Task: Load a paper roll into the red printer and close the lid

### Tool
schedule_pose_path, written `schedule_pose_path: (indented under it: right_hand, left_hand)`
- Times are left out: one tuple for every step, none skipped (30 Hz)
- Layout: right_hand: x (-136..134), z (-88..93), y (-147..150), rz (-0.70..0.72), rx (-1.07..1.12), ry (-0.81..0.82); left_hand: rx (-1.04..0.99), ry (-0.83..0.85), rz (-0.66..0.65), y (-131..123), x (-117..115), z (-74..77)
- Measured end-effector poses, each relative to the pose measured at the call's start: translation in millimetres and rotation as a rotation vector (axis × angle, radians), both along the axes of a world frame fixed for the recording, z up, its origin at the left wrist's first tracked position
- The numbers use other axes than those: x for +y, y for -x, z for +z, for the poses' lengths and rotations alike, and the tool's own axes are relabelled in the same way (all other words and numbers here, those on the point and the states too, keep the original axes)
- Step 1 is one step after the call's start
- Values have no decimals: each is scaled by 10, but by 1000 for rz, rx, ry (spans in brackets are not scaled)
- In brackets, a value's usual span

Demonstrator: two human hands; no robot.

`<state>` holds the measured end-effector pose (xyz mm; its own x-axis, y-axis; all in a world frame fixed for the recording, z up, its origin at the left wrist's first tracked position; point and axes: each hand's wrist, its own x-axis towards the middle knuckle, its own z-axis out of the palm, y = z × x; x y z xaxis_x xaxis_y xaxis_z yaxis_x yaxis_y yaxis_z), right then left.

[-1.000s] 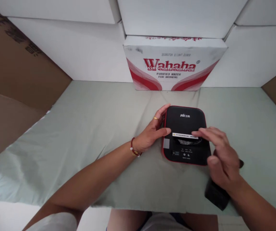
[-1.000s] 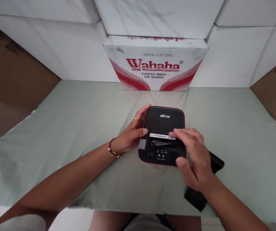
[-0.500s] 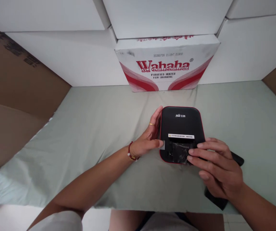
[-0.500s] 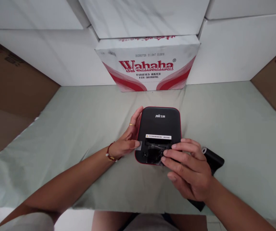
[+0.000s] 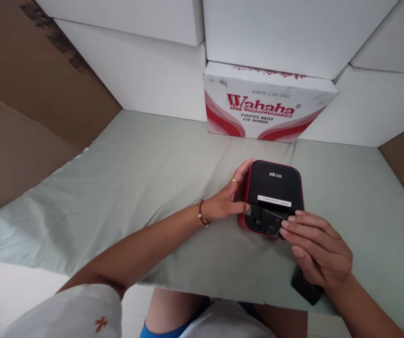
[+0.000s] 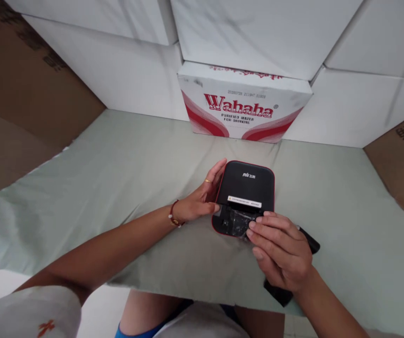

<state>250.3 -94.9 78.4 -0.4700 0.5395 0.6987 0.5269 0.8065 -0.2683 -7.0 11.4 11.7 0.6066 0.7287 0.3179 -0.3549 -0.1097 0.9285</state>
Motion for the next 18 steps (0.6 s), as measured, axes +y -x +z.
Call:
schedule_pose_path:
  right_hand:
    - [-2,24,1,0,-12,4]
    - [-7,54,2,0,-28,11]
    - [-17,93,2,-3,-45,22]
    - [-27,143,3,-1,-64,38]
    - [-35,205,7,6,-80,65]
    - [-36,277,13,13,-91,108]
    - [-26,356,23,12,-91,168]
    - [-2,438,37,-9,-80,239]
    - [40,516,54,-56,-59,315]
    - [99,583,73,-123,-41,393]
    - [176,631,91,-196,-44,459]
    - [265,658,108,-262,-77,499]
    - [361,662,123,-310,-145,512]
    - [459,645,137,-339,-242,502]
    - [552,612,153,-356,-360,476]
    - [634,573,171,-371,-481,440]
    - [703,535,197,-389,-588,405]
    - [757,506,230,-411,-679,386]
  left_hand:
    - [2,-9,-2,-2,4,-3]
    - [4,-23,-2,-1,12,-8]
    - [8,-41,-1,2,23,-17]
    - [11,-64,2,6,36,-29]
    - [11,-89,7,11,51,-45]
    - [11,-110,13,15,66,-62]
    - [10,-123,20,18,78,-79]
    - [7,-123,29,19,87,-96]
    - [2,-106,37,17,92,-112]
    - [-7,-73,47,13,93,-125]
    - [-18,-25,60,5,91,-138]
    - [-30,32,77,-7,87,-151]
    - [-42,90,99,-22,84,-163]
    - [-52,147,128,-39,83,-177]
    - [-57,198,161,-58,85,-192]
    - [-59,240,195,-76,89,-207]
    - [-60,273,226,-94,97,-221]
    - [-63,297,252,-110,105,-233]
